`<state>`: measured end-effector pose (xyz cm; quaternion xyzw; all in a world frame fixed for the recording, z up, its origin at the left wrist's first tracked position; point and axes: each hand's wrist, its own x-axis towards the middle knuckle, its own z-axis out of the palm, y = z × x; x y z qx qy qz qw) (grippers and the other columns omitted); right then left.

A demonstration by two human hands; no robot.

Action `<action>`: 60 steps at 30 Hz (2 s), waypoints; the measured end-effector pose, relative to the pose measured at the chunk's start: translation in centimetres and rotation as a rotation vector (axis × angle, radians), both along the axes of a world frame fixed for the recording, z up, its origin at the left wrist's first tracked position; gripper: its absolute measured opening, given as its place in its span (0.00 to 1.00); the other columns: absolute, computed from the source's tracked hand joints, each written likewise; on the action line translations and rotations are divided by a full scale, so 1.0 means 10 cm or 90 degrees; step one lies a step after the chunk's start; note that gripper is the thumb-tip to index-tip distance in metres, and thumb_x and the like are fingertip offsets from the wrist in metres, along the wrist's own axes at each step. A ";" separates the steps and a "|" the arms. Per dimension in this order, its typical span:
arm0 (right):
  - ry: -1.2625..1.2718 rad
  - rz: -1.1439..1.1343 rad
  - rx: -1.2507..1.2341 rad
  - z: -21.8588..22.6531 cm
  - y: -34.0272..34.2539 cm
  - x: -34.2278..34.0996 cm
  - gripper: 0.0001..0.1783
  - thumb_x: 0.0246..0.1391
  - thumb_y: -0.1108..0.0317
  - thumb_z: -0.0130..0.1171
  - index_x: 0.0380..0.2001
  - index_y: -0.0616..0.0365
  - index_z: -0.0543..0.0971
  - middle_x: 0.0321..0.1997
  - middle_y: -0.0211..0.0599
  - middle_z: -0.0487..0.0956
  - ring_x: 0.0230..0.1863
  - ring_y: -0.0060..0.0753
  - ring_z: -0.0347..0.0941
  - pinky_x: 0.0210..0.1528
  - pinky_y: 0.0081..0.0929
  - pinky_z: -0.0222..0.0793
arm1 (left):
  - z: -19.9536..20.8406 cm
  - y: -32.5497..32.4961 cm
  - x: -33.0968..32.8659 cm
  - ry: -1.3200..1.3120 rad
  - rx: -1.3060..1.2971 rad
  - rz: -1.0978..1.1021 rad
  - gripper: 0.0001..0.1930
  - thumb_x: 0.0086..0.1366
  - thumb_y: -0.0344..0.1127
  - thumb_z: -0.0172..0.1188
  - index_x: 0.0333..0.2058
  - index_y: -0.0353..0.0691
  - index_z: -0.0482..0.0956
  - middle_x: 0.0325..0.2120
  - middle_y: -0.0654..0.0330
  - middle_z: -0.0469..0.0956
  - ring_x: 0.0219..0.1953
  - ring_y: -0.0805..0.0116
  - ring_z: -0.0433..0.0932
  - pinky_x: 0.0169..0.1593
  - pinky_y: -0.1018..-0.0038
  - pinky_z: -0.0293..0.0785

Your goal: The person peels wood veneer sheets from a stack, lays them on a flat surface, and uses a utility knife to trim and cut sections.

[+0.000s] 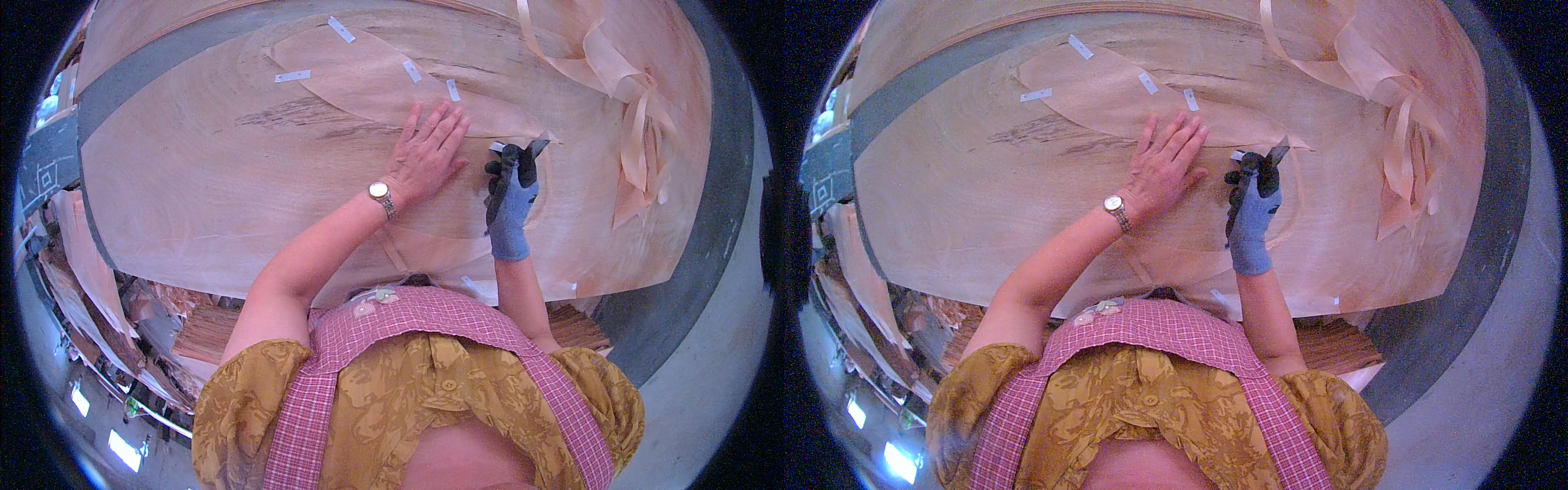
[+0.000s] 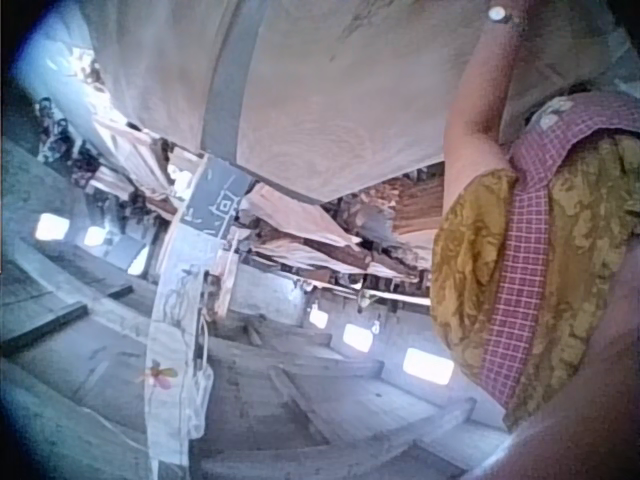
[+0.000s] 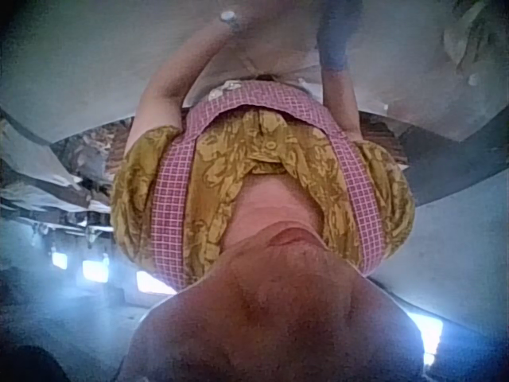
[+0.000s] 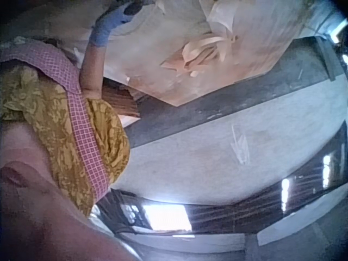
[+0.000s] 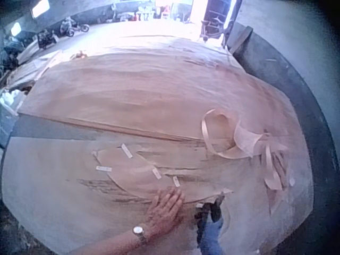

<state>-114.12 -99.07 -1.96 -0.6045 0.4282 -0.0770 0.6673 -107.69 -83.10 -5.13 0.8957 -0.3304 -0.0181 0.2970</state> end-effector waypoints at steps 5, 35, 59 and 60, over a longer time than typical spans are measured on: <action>0.020 -0.003 0.068 0.06 0.02 0.05 0.12 0.63 0.59 0.57 0.44 0.53 0.79 0.32 0.28 0.81 0.23 0.16 0.73 0.19 0.15 0.58 | -0.03 -0.10 0.05 -0.041 -0.053 0.058 0.21 0.58 0.43 0.64 0.50 0.46 0.76 0.55 0.61 0.73 0.61 0.60 0.67 0.69 0.52 0.49; 0.077 0.276 0.302 0.26 -0.28 0.42 0.21 0.64 0.58 0.54 0.57 0.55 0.73 0.48 0.34 0.80 0.37 0.29 0.78 0.30 0.22 0.71 | 0.00 0.18 1.09 -0.185 0.069 0.246 0.26 0.58 0.36 0.58 0.57 0.46 0.70 0.56 0.58 0.71 0.61 0.63 0.67 0.68 0.52 0.50; 0.739 -0.270 -0.798 1.95 -4.26 -3.23 0.26 0.56 0.63 0.58 0.57 0.62 0.73 0.53 0.50 0.79 0.55 0.43 0.75 0.62 0.35 0.66 | 0.57 0.45 1.26 -0.265 0.096 0.112 0.02 0.53 0.36 0.64 0.25 0.50 0.80 0.26 0.67 0.78 0.34 0.69 0.77 0.58 0.59 0.62; 0.539 -0.234 -0.855 1.90 -4.33 -3.07 0.24 0.58 0.64 0.58 0.56 0.64 0.74 0.54 0.48 0.79 0.56 0.41 0.75 0.62 0.32 0.66 | 0.63 0.48 1.11 -0.263 0.082 0.099 0.02 0.54 0.36 0.64 0.25 0.50 0.79 0.26 0.67 0.78 0.34 0.69 0.78 0.58 0.59 0.62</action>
